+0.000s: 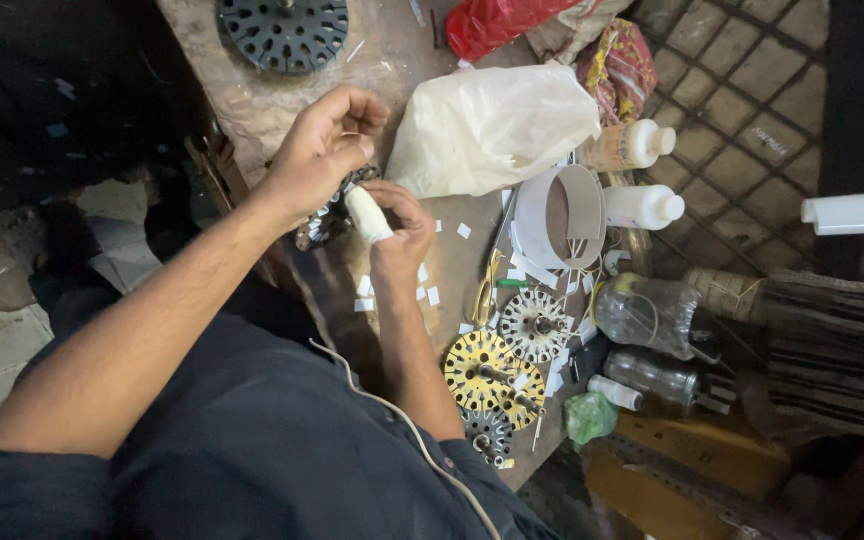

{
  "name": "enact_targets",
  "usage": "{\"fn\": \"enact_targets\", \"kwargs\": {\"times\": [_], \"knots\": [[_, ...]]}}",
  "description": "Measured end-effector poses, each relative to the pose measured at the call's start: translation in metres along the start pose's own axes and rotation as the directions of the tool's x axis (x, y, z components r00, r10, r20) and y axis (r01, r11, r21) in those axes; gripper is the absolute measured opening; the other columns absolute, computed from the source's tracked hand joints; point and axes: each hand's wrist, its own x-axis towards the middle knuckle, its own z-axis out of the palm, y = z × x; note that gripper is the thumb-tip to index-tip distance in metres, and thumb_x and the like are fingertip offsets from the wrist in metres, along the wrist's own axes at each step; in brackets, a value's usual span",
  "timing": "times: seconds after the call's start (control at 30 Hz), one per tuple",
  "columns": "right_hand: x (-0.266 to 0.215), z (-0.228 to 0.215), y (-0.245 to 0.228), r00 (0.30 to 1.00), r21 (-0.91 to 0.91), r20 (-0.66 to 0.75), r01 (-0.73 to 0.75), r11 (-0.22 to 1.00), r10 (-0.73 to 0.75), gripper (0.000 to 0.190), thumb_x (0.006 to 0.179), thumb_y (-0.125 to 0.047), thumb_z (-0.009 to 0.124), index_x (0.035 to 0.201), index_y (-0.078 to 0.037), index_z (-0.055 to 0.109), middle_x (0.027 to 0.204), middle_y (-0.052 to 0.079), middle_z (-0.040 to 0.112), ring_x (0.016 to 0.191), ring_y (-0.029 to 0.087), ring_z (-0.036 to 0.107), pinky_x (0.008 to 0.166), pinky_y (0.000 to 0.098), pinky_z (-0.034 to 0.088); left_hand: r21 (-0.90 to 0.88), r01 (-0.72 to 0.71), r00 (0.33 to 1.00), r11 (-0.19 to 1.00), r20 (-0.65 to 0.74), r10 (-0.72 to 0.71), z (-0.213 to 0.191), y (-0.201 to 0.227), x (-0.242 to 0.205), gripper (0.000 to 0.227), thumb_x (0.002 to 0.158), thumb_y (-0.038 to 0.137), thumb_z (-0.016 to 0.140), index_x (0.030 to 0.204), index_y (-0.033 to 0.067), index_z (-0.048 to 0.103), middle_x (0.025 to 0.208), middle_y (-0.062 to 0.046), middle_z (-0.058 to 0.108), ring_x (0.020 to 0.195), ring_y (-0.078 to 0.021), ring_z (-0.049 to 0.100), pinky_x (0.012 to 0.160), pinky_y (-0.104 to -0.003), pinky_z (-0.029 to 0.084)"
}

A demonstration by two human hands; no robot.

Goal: The person cuts small white rectangular pieces from a roll using scissors and inserts them into the slots of a circular metal motor stator. The person handles the stator and the white pieces repeatedly, placing them into the slots one by one.

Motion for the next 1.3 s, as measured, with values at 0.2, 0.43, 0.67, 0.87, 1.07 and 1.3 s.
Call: {"fn": "enact_targets", "kwargs": {"times": [0.2, 0.43, 0.67, 0.87, 1.07, 1.3], "knots": [[-0.002, 0.012, -0.005, 0.983, -0.190, -0.170, -0.105, 0.976, 0.072, 0.009, 0.085, 0.000, 0.081, 0.090, 0.005, 0.076, 0.099, 0.013, 0.076, 0.087, 0.018, 0.067, 0.079, 0.0296, 0.054, -0.015, -0.052, 0.999, 0.999, -0.001, 0.052, 0.000, -0.010, -0.001, 0.038, 0.090, -0.010, 0.051, 0.126, 0.0004, 0.057, 0.121, -0.003, 0.059, 0.117, -0.0121, 0.056, 0.108, -0.028, 0.048], [0.001, 0.006, -0.030, 0.987, -0.365, 0.099, 0.154, 0.918, -0.126, 0.019, 0.082, -0.003, 0.080, 0.100, 0.003, 0.075, 0.107, 0.013, 0.075, 0.099, 0.020, 0.072, 0.092, 0.0312, 0.056, 0.029, -0.118, 0.993, 0.993, 0.028, 0.117, 0.001, -0.012, 0.004, 0.043, 0.085, -0.011, 0.047, 0.125, -0.0011, 0.057, 0.119, -0.005, 0.059, 0.115, -0.0136, 0.057, 0.107, -0.030, 0.049], [0.000, -0.006, -0.038, 0.983, -0.493, 0.169, 0.143, 0.858, -0.067, 0.025, 0.086, -0.006, 0.080, 0.109, 0.002, 0.076, 0.120, 0.016, 0.074, 0.113, 0.024, 0.072, 0.099, 0.0338, 0.055, 0.078, -0.175, 0.984, 0.981, 0.026, 0.173, 0.002, -0.014, 0.003, 0.043, 0.083, -0.011, 0.045, 0.123, -0.0019, 0.057, 0.116, -0.006, 0.060, 0.114, -0.0156, 0.059, 0.106, -0.032, 0.050], [-0.037, 0.011, -0.027, 1.000, -0.283, 0.002, 0.014, 0.959, -0.014, 0.066, 0.091, -0.009, 0.077, 0.148, 0.001, 0.047, 0.132, 0.021, 0.068, 0.126, 0.029, 0.065, 0.111, 0.0400, 0.050, 0.163, -0.158, 0.987, 0.974, -0.010, 0.162, 0.001, -0.013, 0.003, 0.042, 0.081, -0.010, 0.047, 0.121, -0.0020, 0.059, 0.114, -0.006, 0.062, 0.111, -0.0162, 0.060, 0.104, -0.033, 0.052], [-0.046, 0.016, -0.028, 0.993, -0.198, 0.115, 0.049, 0.979, -0.027, 0.081, 0.100, -0.015, 0.068, 0.164, -0.003, 0.020, 0.149, 0.024, 0.055, 0.140, 0.032, 0.058, 0.121, 0.0423, 0.044, 0.087, -0.185, 0.982, 0.979, -0.008, 0.186, 0.001, -0.023, 0.005, 0.042, 0.083, -0.011, 0.047, 0.122, -0.0023, 0.059, 0.116, -0.007, 0.061, 0.112, -0.0162, 0.060, 0.107, -0.032, 0.051], [-0.036, 0.001, -0.034, 0.986, -0.156, 0.158, -0.032, 0.987, 0.057, 0.079, 0.102, -0.020, 0.066, 0.164, -0.002, 0.021, 0.154, 0.025, 0.052, 0.144, 0.032, 0.055, 0.123, 0.0430, 0.041, 0.448, -0.242, 0.963, 0.861, 0.002, 0.270, 0.000, 0.005, -0.010, 0.035, 0.092, -0.004, 0.058, 0.127, 0.0014, 0.060, 0.122, -0.009, 0.066, 0.118, -0.0214, 0.065, 0.110, -0.036, 0.051]]}}
